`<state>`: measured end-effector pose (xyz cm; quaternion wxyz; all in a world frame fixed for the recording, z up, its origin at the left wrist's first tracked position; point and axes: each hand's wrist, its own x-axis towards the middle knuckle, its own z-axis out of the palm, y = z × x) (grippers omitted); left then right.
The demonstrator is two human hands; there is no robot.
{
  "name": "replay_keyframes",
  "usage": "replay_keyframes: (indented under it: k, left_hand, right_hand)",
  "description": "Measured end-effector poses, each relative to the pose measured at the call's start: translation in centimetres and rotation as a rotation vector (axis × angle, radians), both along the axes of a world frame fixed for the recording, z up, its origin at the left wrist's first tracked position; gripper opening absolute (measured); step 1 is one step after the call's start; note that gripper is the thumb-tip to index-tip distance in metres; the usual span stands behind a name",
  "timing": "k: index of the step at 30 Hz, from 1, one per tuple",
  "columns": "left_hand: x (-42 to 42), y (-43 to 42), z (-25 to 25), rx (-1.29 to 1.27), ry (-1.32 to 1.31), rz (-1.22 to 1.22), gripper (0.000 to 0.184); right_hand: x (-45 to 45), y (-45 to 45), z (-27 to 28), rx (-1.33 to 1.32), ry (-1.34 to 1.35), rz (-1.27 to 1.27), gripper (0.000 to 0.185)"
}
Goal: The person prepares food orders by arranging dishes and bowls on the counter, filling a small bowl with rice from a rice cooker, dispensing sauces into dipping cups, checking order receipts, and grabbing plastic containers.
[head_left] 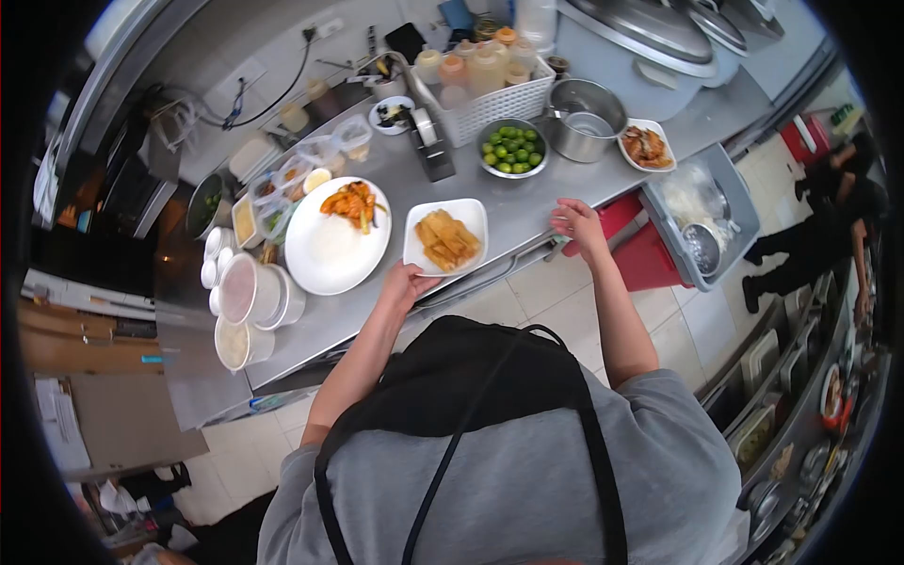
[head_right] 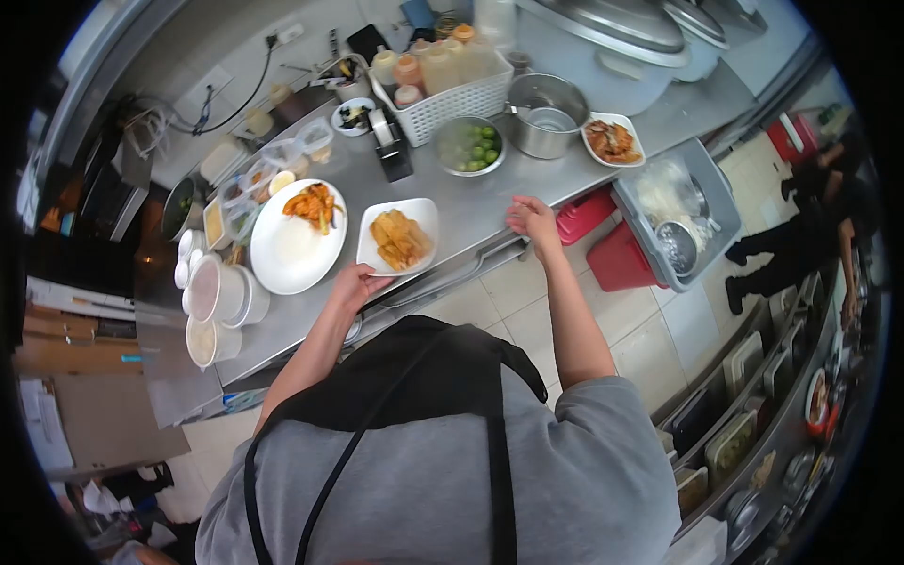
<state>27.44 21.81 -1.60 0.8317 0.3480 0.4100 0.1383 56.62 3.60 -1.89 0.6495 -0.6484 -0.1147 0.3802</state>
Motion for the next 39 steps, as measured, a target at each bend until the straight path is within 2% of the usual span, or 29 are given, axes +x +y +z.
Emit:
replay_keyframes:
  k: [1,3,6,7,10,12,13,15,16,19,22,24,29,31,35,39]
  left_hand:
    - [0.9,0.0,-0.6,-0.004,0.016,0.104,0.039]
    - [2.0,0.3,-1.3,0.017,-0.002,0.098,0.039]
    - [3.2,0.3,-1.5,0.045,-0.083,0.317,0.035]
    - [3.4,0.3,-1.7,0.045,-0.086,0.316,0.035]
    - [3.1,-0.1,-1.8,0.004,-0.161,0.412,0.034]
    - [1.8,-0.9,-1.1,-0.123,-0.067,0.305,0.032]
    - [0.8,-1.3,-1.3,-0.115,-0.087,0.347,0.032]
    - [-1.4,-1.8,-1.5,-0.172,-0.159,0.167,0.027]
    - [-2.4,-2.0,-0.7,-0.166,-0.131,0.146,0.026]
    - [-5.1,-2.5,0.7,-0.126,-0.109,0.187,0.026]
    - [-7.5,-2.7,1.2,-0.118,-0.088,0.235,0.027]
    - [-8.7,-2.7,1.3,-0.115,-0.087,0.26,0.028]
    - [-11.0,-2.1,1.3,-0.106,-0.093,0.322,0.029]
    - [-11.8,-1.6,0.7,-0.122,-0.094,0.328,0.03]
    - [-12.4,-0.4,-0.1,-0.144,-0.075,0.304,0.03]
    - [-11.9,0.2,0.8,-0.144,-0.069,0.231,0.03]
  right_hand:
    - [0.9,-1.2,-0.2,-0.002,-0.001,-0.022,0.027]
    - [2.6,-3.1,-0.6,0.003,0.005,-0.13,0.027]
    - [5.6,-4.9,-1.0,0.066,0.039,-0.265,0.026]
    - [6.9,-5.3,-1.3,0.108,0.047,-0.341,0.025]
    - [11.8,-5.3,-2.9,0.233,0.093,-0.516,0.038]
    - [14.5,-4.8,-3.5,0.297,0.148,-0.581,0.045]
    - [16.0,-4.3,-3.7,0.332,0.184,-0.571,0.047]
    - [19.1,-3.3,-5.3,0.386,0.264,-0.587,0.044]
    - [20.6,-3.0,-6.0,0.429,0.294,-0.5,0.04]
    - [24.4,-1.3,-8.5,0.531,0.325,-0.617,0.033]
    - [24.1,-0.9,-6.7,0.502,0.344,-0.644,0.036]
    - [22.8,-1.1,-5.5,0.378,0.228,-0.77,0.04]
    - [20.5,-5.2,-5.7,0.409,0.228,-0.725,0.041]
    - [17.3,-6.7,-3.5,0.407,0.18,-0.73,0.042]
    - [10.2,-8.8,1.4,0.346,0.059,-0.619,0.049]
    - [3.6,-8.7,5.6,0.271,0.097,-0.271,0.052]
